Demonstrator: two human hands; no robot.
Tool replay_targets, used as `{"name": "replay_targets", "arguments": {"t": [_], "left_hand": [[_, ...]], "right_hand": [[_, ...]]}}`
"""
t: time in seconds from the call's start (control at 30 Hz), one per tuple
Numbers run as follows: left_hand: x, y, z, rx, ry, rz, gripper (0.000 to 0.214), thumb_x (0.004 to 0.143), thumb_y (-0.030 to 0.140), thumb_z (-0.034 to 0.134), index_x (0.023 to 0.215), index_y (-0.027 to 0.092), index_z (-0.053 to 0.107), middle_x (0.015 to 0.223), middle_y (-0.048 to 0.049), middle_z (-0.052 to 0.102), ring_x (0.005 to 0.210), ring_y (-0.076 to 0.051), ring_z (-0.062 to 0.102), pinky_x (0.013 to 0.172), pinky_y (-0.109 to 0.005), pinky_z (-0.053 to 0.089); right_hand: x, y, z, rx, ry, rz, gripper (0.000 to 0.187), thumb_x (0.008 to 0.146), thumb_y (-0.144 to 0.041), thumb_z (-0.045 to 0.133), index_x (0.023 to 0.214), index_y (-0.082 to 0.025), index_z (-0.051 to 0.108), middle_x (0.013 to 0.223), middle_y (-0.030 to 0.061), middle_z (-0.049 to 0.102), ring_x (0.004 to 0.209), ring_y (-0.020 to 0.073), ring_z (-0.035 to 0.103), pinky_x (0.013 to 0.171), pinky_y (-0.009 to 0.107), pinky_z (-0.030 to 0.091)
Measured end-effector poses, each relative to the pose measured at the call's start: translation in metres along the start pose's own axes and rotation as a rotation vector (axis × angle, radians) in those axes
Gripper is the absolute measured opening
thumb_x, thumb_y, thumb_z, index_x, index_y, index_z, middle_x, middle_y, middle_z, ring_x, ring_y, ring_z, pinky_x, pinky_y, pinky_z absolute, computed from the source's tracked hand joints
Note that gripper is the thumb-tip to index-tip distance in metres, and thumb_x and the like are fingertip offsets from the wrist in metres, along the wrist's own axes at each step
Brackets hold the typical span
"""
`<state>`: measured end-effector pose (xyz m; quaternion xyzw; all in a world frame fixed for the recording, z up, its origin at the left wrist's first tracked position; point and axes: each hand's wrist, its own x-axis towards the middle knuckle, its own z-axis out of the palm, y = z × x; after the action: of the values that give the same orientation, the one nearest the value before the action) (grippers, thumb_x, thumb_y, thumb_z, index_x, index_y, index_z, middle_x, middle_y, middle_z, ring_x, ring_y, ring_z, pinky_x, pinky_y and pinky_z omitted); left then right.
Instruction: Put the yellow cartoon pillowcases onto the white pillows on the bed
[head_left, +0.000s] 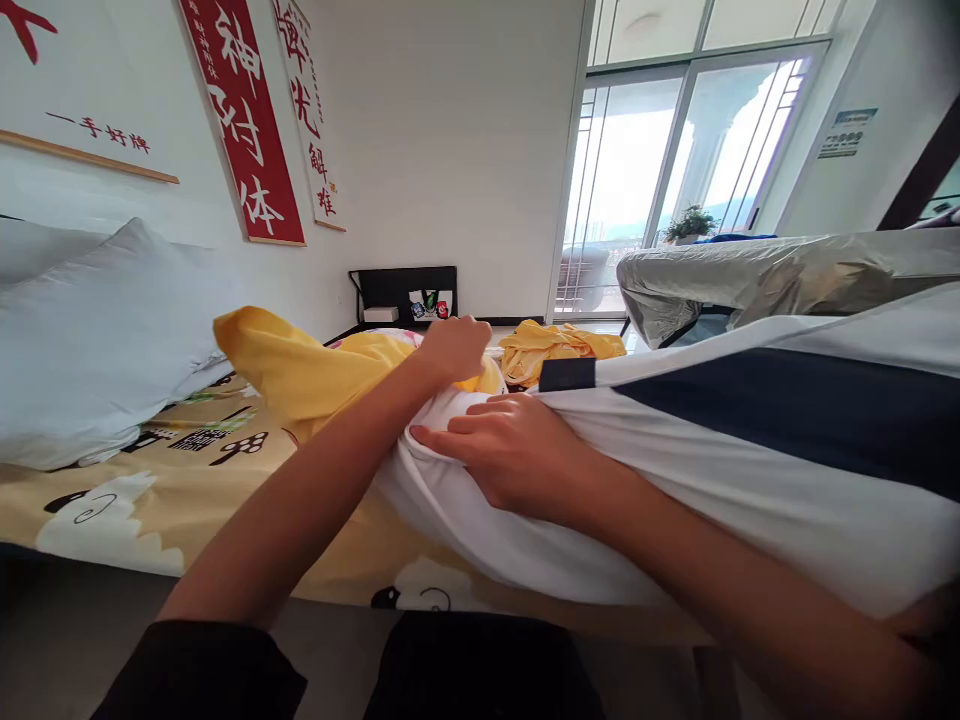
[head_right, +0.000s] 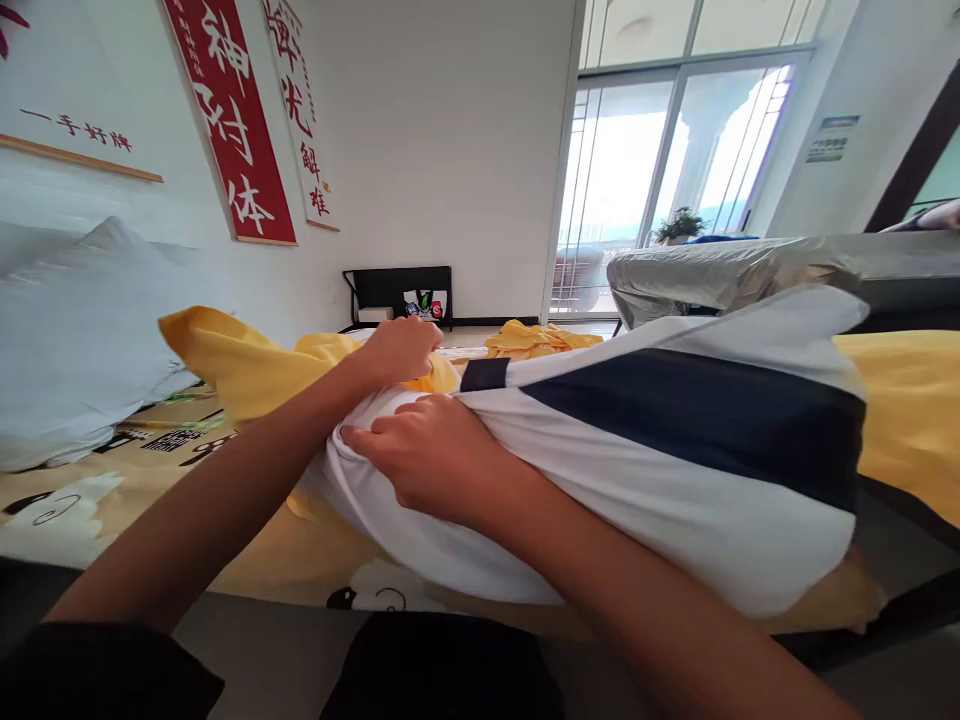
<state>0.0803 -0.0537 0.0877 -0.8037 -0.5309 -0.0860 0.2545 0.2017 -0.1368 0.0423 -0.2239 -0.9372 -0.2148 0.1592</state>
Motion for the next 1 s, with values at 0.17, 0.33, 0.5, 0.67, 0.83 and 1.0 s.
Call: {"name": "replay_targets", "arguments": {"t": [0.17, 0.33, 0.5, 0.67, 0.83, 1.0], "left_hand": [[0.002, 0.008, -0.005, 0.022, 0.196, -0.093, 0.028, 0.071, 0.005, 0.053, 0.094, 0.018, 0.063, 0.080, -0.0076, 0.064, 0.078, -0.025, 0.065, 0.061, -0.030, 0.039], [-0.014, 0.007, -0.002, 0.184, 0.451, -0.073, 0.031, 0.079, 0.004, 0.044, 0.103, 0.017, 0.058, 0.099, -0.0106, 0.061, 0.087, -0.025, 0.061, 0.060, -0.030, 0.037], [-0.026, -0.004, 0.028, 0.123, 0.411, -0.220, 0.030, 0.087, 0.013, 0.038, 0.110, 0.020, 0.055, 0.093, -0.0079, 0.062, 0.075, -0.022, 0.062, 0.055, -0.030, 0.031], [-0.044, -0.036, 0.058, -0.015, 0.350, -0.378, 0.025, 0.082, 0.016, 0.045, 0.101, 0.019, 0.060, 0.091, -0.0068, 0.066, 0.081, -0.022, 0.063, 0.057, -0.030, 0.031], [-0.043, -0.021, 0.057, -0.128, 0.351, -0.280, 0.016, 0.085, 0.021, 0.046, 0.082, 0.019, 0.061, 0.081, -0.0060, 0.067, 0.076, -0.021, 0.062, 0.057, -0.030, 0.029], [-0.041, 0.018, 0.047, -0.134, 0.456, -0.070, 0.015, 0.087, 0.019, 0.045, 0.082, 0.019, 0.059, 0.078, -0.0059, 0.065, 0.073, -0.020, 0.061, 0.054, -0.031, 0.028]], "right_hand": [[0.013, 0.021, 0.007, -0.066, 0.025, 0.114, 0.042, 0.082, -0.005, 0.044, 0.109, -0.026, 0.067, 0.097, 0.0025, 0.071, 0.082, 0.0184, 0.061, 0.060, 0.028, 0.033], [0.011, 0.056, 0.018, -0.271, -0.024, 0.420, 0.036, 0.094, -0.015, 0.033, 0.115, -0.023, 0.061, 0.103, 0.0090, 0.068, 0.085, 0.0219, 0.062, 0.058, 0.029, 0.033], [0.008, 0.080, 0.028, -0.323, -0.005, 0.486, 0.032, 0.096, -0.022, 0.034, 0.115, -0.026, 0.060, 0.097, 0.0070, 0.068, 0.086, 0.0218, 0.062, 0.062, 0.029, 0.035], [-0.004, 0.098, 0.033, -0.179, 0.201, 0.611, 0.029, 0.093, -0.042, 0.046, 0.110, -0.024, 0.061, 0.102, 0.0062, 0.066, 0.091, 0.0234, 0.061, 0.071, 0.031, 0.040], [0.017, 0.096, 0.023, -0.068, 0.226, 0.634, 0.052, 0.082, -0.043, 0.055, 0.130, -0.026, 0.048, 0.121, 0.0085, 0.059, 0.086, 0.0241, 0.063, 0.061, 0.030, 0.038], [0.034, 0.094, 0.014, -0.050, 0.066, 0.530, 0.030, 0.081, -0.030, 0.047, 0.108, -0.027, 0.061, 0.089, 0.0038, 0.070, 0.078, 0.0233, 0.063, 0.058, 0.029, 0.031]]}}
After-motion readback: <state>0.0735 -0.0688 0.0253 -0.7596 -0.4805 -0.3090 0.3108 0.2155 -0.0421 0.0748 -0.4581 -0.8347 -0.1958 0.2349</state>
